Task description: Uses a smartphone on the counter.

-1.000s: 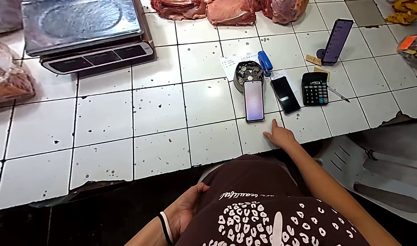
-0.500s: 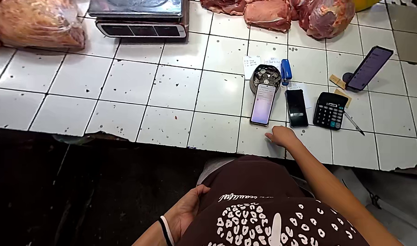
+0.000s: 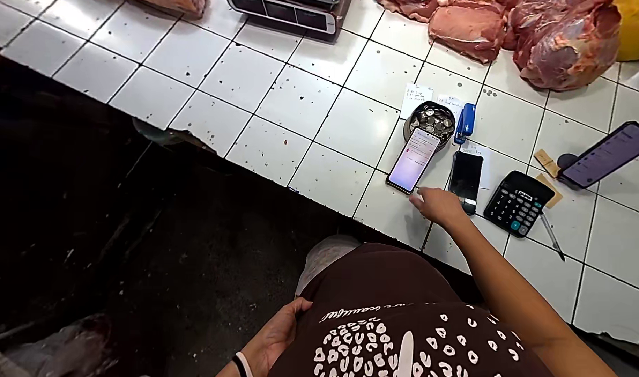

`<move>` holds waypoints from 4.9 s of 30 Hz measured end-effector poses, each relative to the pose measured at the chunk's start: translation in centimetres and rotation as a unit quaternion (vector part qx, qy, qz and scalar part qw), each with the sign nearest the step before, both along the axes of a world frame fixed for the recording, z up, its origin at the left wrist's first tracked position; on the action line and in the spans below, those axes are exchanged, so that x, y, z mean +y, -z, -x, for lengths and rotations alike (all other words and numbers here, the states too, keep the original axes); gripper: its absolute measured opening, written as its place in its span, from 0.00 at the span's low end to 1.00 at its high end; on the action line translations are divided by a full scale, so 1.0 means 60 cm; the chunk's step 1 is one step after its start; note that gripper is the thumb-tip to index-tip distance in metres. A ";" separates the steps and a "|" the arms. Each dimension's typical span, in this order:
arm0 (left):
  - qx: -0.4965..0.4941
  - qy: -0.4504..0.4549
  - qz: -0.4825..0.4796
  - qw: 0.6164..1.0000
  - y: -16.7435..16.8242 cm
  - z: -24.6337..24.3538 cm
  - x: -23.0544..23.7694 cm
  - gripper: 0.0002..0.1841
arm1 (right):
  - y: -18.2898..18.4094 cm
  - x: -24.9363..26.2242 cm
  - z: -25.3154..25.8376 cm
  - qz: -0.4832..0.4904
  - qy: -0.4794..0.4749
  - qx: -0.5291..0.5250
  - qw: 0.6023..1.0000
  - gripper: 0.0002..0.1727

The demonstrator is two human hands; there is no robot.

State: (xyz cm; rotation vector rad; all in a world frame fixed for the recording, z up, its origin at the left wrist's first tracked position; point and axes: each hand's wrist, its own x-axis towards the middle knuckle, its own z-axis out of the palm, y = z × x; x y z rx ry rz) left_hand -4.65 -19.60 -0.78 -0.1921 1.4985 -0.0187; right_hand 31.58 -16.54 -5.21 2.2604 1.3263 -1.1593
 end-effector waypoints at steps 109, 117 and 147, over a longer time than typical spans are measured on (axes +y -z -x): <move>0.060 0.014 -0.036 0.997 -0.038 -0.055 -0.008 0.12 | 0.101 -0.038 -0.039 -0.013 -0.010 0.093 0.996 0.25; 0.065 0.104 -0.045 0.991 -0.044 -0.065 0.072 0.11 | 0.098 -0.061 -0.019 -0.043 0.071 0.087 0.993 0.23; 0.019 0.403 0.012 0.915 -0.005 -0.060 0.351 0.07 | 0.089 -0.046 0.116 -0.085 0.220 -0.073 0.969 0.40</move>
